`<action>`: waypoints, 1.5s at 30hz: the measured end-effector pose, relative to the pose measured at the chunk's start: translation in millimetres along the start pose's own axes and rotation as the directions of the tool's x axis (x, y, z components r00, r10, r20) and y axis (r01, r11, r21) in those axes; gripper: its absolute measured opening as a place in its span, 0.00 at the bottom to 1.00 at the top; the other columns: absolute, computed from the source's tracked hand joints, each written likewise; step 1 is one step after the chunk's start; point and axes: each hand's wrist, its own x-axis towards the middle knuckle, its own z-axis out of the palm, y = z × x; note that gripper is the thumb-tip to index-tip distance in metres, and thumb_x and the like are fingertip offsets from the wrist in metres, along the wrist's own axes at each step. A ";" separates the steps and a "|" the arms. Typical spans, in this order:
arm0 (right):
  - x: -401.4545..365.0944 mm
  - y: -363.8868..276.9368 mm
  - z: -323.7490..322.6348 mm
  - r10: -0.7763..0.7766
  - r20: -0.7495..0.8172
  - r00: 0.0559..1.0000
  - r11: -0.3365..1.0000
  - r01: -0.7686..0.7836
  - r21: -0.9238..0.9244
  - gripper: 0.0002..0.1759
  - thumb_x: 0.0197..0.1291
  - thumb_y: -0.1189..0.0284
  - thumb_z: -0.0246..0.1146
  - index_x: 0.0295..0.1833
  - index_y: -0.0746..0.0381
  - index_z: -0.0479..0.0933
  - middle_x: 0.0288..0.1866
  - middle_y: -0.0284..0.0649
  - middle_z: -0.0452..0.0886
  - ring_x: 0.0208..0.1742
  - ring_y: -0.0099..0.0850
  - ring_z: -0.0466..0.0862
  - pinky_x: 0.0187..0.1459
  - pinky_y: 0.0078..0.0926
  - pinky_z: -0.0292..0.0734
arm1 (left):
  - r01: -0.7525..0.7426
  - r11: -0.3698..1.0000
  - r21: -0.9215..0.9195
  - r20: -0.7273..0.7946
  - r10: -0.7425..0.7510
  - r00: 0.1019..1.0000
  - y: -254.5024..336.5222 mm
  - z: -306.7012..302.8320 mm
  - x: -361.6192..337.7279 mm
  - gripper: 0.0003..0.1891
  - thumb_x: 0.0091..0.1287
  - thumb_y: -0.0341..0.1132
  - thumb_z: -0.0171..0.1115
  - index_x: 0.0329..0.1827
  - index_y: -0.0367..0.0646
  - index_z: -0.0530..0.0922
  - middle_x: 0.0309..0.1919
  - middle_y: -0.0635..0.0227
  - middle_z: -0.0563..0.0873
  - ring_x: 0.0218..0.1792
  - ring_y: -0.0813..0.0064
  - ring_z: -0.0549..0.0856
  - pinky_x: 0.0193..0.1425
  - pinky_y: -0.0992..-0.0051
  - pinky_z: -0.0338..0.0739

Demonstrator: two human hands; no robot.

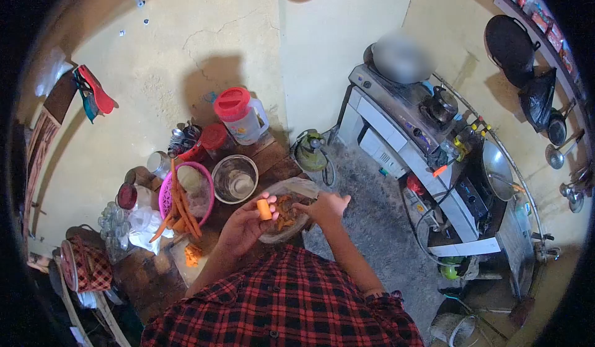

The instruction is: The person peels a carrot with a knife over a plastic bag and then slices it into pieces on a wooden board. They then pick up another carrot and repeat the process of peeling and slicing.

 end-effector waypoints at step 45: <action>-21.1 -19.0 -86.4 -0.260 -0.693 0.672 0.625 0.664 0.410 0.16 0.44 0.68 0.62 0.10 0.56 0.67 0.09 0.34 0.66 0.16 0.34 0.67 0.31 0.32 0.55 | 0.109 0.994 -0.011 -0.020 -0.109 0.994 -15.6 9.5 -3.5 0.19 0.67 0.32 0.56 0.61 0.44 0.68 0.48 0.64 0.79 0.46 0.70 0.81 0.50 0.73 0.80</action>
